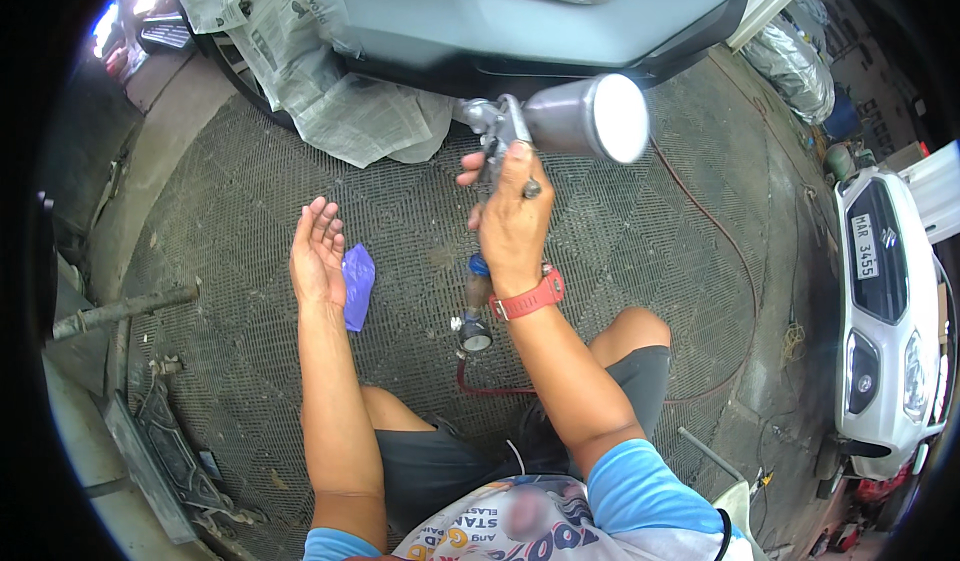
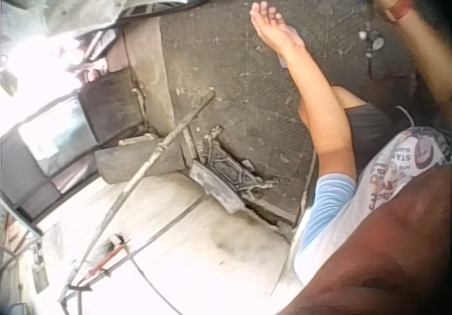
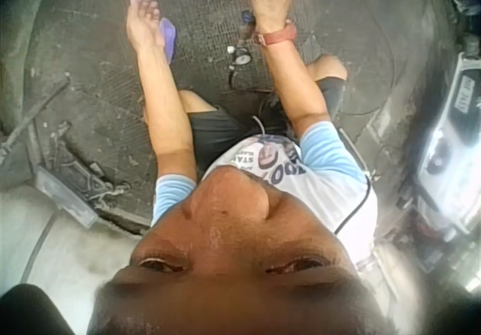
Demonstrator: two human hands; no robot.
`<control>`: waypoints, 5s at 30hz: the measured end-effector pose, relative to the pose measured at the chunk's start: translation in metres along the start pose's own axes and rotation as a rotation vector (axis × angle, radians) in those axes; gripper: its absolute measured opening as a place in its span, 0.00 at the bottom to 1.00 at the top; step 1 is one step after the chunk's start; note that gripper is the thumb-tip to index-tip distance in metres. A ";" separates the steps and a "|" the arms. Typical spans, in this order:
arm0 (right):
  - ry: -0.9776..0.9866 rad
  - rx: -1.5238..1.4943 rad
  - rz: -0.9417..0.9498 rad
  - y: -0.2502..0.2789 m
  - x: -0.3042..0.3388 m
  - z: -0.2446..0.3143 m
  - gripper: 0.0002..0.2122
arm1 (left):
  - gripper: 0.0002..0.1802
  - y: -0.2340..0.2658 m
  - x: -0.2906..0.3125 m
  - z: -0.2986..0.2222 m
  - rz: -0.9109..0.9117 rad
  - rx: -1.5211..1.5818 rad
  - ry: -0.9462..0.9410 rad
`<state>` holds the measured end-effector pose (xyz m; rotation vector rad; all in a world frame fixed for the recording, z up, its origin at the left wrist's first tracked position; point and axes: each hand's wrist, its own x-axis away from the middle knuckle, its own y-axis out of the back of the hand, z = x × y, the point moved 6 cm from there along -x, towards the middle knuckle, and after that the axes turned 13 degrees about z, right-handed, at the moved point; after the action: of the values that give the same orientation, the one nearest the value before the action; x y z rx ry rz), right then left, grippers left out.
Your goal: The person is spray painting the front bumper of a car using a spray gun. They are sitting on the floor and applying paint to the lower sections of the bumper, moving the gun back and forth to ensure even coverage.
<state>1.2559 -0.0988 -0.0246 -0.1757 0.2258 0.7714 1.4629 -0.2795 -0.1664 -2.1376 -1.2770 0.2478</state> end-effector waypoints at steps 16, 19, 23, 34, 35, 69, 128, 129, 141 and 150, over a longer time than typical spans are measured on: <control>-0.120 -0.040 0.034 0.055 -0.029 0.012 0.33 | 0.26 -0.025 -0.008 0.022 0.026 -0.038 0.048; -0.135 0.003 -0.060 0.099 -0.040 0.017 0.32 | 0.26 -0.022 -0.009 0.021 0.022 -0.044 0.047; -0.149 0.029 -0.176 0.164 -0.056 0.021 0.32 | 0.27 -0.017 -0.011 0.023 0.003 -0.073 0.048; -0.053 0.105 -0.454 0.292 -0.086 0.018 0.31 | 0.26 -0.033 -0.011 0.041 0.014 -0.183 0.079; -0.031 0.115 -0.470 0.297 -0.083 0.012 0.31 | 0.26 -0.034 -0.011 0.044 0.015 -0.200 0.084; 0.202 -0.072 0.018 0.296 -0.048 -0.076 0.25 | 0.20 -0.160 0.166 0.013 0.135 -1.163 0.001; -0.450 1.438 0.958 -0.102 0.035 0.081 0.43 | 0.37 0.064 -0.164 -0.058 0.183 -0.368 -0.154; -0.483 1.520 0.924 -0.087 0.051 0.090 0.42 | 0.37 0.078 -0.176 -0.060 0.182 -0.378 -0.154; -0.046 1.732 0.796 -0.071 0.135 0.052 0.29 | 0.35 0.084 -0.228 -0.146 0.575 -0.091 0.138; -0.048 1.741 0.807 -0.073 0.121 0.036 0.20 | 0.41 0.083 -0.235 -0.113 0.475 -0.323 0.211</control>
<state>1.3967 -0.0605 -0.0164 1.6656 0.8660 1.1087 1.4543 -0.5526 -0.1626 -2.6462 -0.7126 0.0050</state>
